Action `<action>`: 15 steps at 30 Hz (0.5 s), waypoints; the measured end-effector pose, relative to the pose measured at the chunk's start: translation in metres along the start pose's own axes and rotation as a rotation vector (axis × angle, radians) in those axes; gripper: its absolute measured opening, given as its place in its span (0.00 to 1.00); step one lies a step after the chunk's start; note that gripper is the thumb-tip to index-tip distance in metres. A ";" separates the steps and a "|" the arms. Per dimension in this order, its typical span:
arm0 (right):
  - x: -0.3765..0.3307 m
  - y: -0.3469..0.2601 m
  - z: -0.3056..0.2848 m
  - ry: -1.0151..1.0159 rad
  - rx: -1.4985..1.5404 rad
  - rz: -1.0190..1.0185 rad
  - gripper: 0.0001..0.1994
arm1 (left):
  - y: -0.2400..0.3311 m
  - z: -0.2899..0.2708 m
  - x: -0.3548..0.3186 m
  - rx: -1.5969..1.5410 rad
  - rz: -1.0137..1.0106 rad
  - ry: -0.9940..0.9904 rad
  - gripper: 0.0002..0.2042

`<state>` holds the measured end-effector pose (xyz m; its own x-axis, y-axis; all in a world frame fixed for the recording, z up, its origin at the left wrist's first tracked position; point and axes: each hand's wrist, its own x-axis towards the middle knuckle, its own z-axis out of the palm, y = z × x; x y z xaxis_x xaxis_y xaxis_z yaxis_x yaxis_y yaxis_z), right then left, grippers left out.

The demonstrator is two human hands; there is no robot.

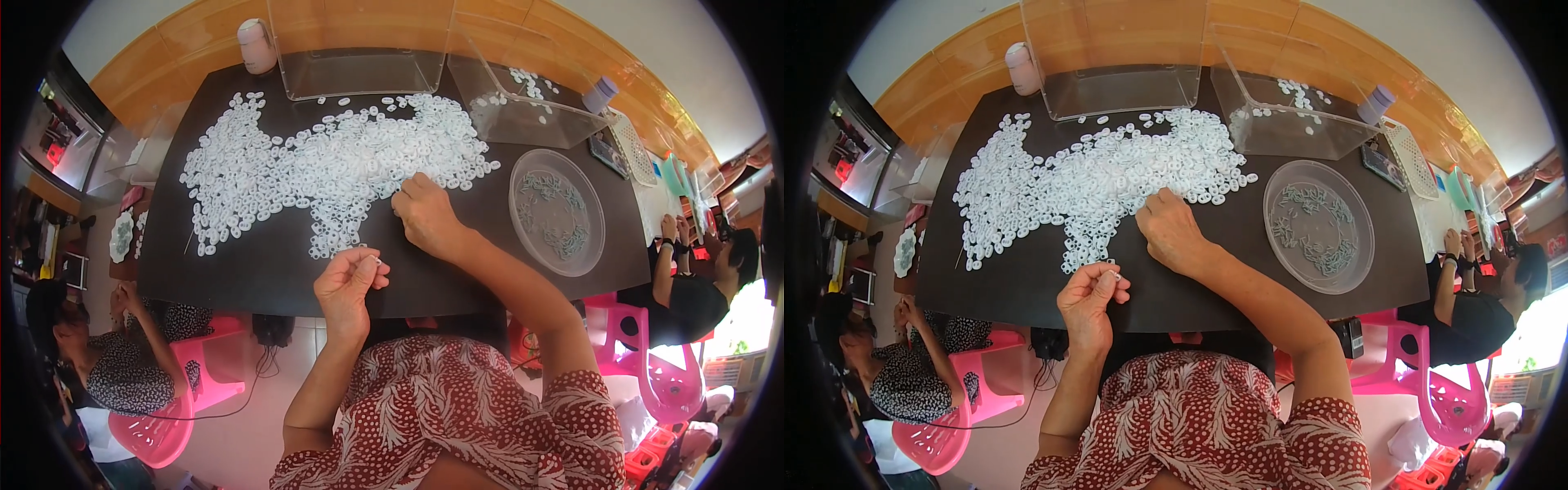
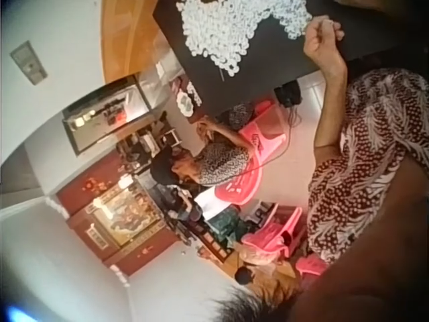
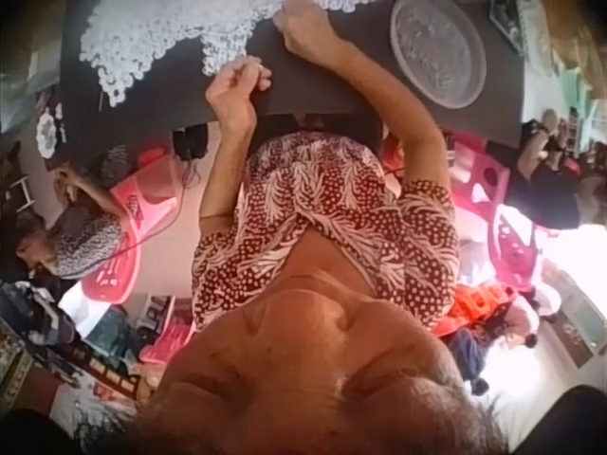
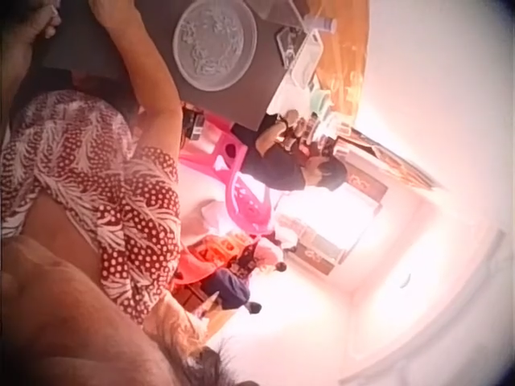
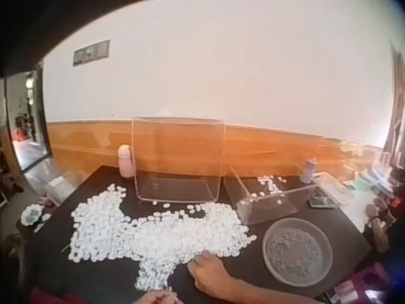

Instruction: Assembling small white plastic components by hand at a table.

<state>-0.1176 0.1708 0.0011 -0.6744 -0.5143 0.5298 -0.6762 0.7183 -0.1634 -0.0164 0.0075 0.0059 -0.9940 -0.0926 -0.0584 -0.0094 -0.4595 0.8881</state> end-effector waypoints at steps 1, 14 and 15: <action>0.000 0.000 0.000 0.002 0.001 -0.003 0.05 | 0.000 -0.001 0.000 0.001 -0.005 -0.007 0.06; -0.021 -0.044 -0.064 -0.125 0.872 0.536 0.04 | 0.002 0.010 0.004 -0.020 -0.089 -0.055 0.06; -0.022 -0.045 -0.065 -0.124 0.915 0.547 0.04 | 0.002 0.012 0.004 -0.017 -0.084 -0.065 0.06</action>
<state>-0.0528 0.1807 0.0509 -0.9436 -0.3101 0.1163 -0.2040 0.2676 -0.9417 -0.0213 0.0169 0.0129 -0.9948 0.0044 -0.1020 -0.0917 -0.4780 0.8736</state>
